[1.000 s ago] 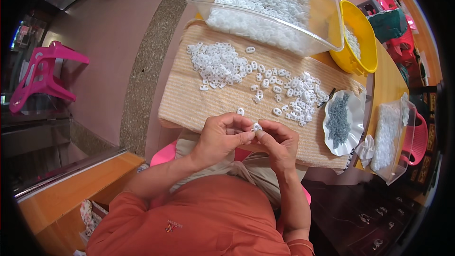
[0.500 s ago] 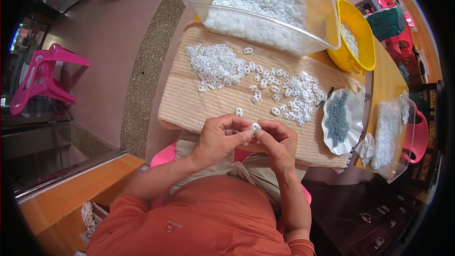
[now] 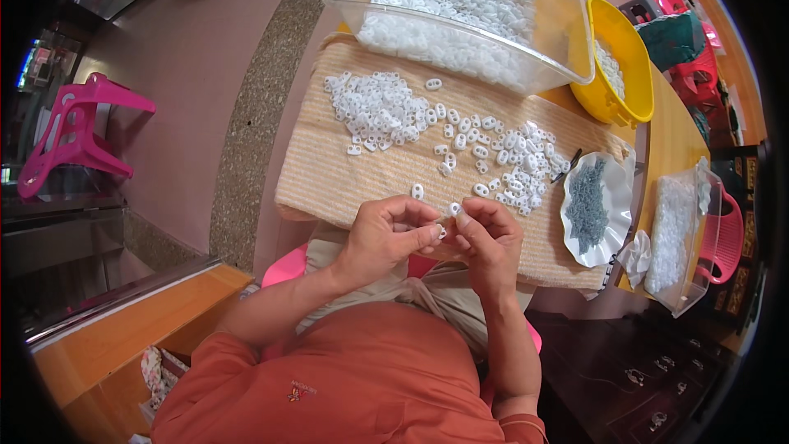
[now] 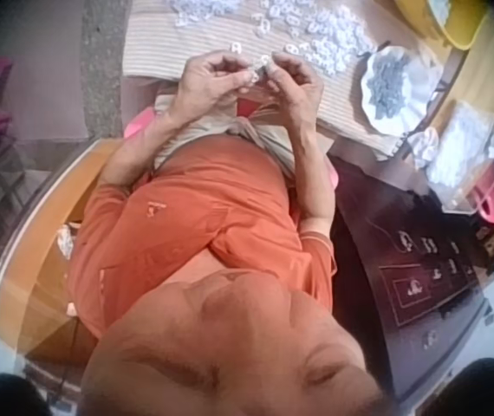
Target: Sorting and inspecting small white plastic components from a tray into different containers and piles.
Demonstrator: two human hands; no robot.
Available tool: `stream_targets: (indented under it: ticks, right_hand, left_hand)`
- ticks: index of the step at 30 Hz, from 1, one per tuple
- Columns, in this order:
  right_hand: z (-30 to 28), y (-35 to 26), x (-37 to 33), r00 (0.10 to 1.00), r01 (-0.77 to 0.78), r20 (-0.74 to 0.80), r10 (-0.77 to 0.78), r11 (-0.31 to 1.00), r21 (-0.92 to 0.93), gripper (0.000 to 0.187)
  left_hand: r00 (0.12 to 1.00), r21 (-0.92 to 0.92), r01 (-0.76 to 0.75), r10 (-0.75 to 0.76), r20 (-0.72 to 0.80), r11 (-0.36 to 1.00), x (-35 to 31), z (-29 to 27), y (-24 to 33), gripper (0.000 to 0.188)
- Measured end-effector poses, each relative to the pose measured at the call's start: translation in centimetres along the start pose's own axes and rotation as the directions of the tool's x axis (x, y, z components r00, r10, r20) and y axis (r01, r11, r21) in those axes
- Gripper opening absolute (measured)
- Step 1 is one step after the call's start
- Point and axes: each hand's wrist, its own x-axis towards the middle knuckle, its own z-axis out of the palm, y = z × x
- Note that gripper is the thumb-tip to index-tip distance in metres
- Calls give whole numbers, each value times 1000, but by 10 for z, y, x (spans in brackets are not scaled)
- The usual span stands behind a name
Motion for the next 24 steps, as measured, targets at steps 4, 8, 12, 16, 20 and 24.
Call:
stream_targets:
  ticks: [4, 8, 12, 16, 20, 24]
  right_hand:
    - [-2, 1, 1, 1000, -23, 13, 23, 1000, 4, 16]
    - [-3, 3, 1, 1000, 2, 26, -1, 1000, -22, 17]
    - [-2, -1, 1, 998, -42, 40, 39, 996, 73, 18]
    - [-1, -6, 0, 998, -51, 33, 49, 996, 70, 19]
    - [-1, -11, -3, 949, 311, 58, -309, 896, -317, 18]
    - [5, -25, -3, 860, 481, 54, -507, 773, -414, 15]
  left_hand:
    - [1000, -16, 23, -23, -11, 1000, 1, 0, 1, 18]
    - [1000, -13, 5, -5, 12, 1000, 1, -1, -2, 19]
    - [1000, -38, 21, -20, 11, 999, 0, -1, -1, 18]
    - [1000, -40, 29, -29, 7, 999, 0, -3, -2, 18]
    - [1000, -38, -9, 8, -29, 999, -1, -1, 1, 17]
    - [998, -88, -41, 37, -53, 995, -1, -3, -2, 17]
